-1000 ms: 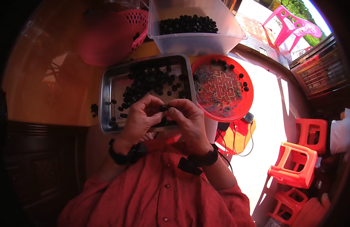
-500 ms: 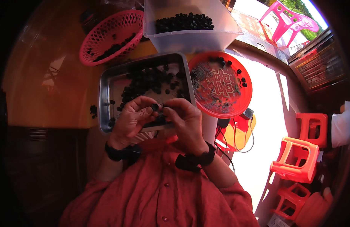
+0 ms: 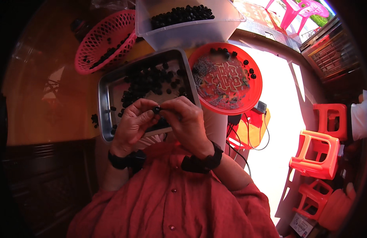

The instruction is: Manually peeling and opening small black olives over a metal tray.

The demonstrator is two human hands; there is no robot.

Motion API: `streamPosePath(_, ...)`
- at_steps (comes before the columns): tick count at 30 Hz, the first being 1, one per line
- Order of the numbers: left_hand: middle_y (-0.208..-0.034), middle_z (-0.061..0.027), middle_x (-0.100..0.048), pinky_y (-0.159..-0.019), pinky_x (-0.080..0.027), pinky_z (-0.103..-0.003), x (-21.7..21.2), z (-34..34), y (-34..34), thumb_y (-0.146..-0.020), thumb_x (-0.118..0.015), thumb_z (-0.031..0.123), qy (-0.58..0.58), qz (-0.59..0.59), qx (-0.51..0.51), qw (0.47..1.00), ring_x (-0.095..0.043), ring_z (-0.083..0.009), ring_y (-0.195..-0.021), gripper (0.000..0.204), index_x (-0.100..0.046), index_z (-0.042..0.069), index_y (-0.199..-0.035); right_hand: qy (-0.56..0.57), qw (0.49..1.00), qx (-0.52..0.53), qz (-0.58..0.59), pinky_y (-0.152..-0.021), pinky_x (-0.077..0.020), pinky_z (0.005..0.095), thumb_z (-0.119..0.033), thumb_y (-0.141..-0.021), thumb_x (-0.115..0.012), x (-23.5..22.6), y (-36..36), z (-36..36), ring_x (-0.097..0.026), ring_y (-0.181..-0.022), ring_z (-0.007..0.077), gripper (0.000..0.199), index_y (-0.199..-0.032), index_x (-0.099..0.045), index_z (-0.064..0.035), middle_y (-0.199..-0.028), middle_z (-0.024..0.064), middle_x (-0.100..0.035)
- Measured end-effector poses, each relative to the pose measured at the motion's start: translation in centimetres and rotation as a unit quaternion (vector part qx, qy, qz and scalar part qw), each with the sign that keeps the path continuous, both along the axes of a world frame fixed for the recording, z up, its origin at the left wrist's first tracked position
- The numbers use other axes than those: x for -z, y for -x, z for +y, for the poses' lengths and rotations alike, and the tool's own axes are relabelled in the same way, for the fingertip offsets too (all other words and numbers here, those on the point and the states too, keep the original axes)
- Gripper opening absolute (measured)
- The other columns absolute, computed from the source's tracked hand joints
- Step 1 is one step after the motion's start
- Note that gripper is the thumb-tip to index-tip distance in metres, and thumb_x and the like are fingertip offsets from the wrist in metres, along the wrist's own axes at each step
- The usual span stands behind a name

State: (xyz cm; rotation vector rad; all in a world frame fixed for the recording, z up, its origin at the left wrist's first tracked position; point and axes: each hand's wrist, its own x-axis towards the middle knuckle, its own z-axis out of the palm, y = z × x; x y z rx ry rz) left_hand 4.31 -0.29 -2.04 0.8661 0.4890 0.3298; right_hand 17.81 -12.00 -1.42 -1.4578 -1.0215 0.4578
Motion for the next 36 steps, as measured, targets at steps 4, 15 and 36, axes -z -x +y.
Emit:
streamPosePath(4, -0.094, -0.0049, -0.062, -0.076, -0.051, -0.023, 0.0, -0.1, -0.1, -0.088, -0.057, 0.003, -0.014, 0.004, 0.001, 1.000, -0.062, -0.0103, -0.082, 0.018, -0.056, 0.003, -0.106, -0.004, 1.000, -0.008, 0.014, -0.062, -0.0488, 0.0273, 0.003, -0.075, -0.064, 0.1, 0.1, 0.0, -0.063, -0.074, 0.0186, 0.013, -0.088, -0.065, -0.0004, -0.081, 0.0088, -0.060)
streamPosePath(15, -0.092, -0.0073, -0.064, -0.072, -0.053, -0.023, -1.1, -0.7, -0.5, -0.087, -0.056, -0.001, -0.038, 0.009, -0.001, 0.999, -0.063, -0.0112, -0.082, 0.015, -0.055, 0.002, -0.102, 0.037, 0.982, -0.018, 0.183, -0.059, -0.0482, 0.0232, 0.002, -0.076, -0.064, 0.3, 0.2, -0.3, -0.062, -0.069, 0.0113, 0.013, -0.089, -0.063, 0.0020, -0.078, 0.0067, -0.063)
streamPosePath(36, -0.097, -0.0072, -0.060, -0.079, -0.051, -0.024, -1.9, -1.9, -1.4, -0.083, -0.058, -0.007, -0.182, -0.012, -0.048, 0.982, -0.061, -0.0130, -0.087, 0.027, -0.049, 0.002, -0.106, 0.044, 0.872, -0.122, 0.472, -0.063, -0.0468, 0.0191, -0.005, -0.084, -0.063, -0.9, -1.3, -0.9, -0.060, -0.073, 0.0077, 0.013, -0.096, -0.061, -0.0016, -0.083, 0.0040, -0.065)
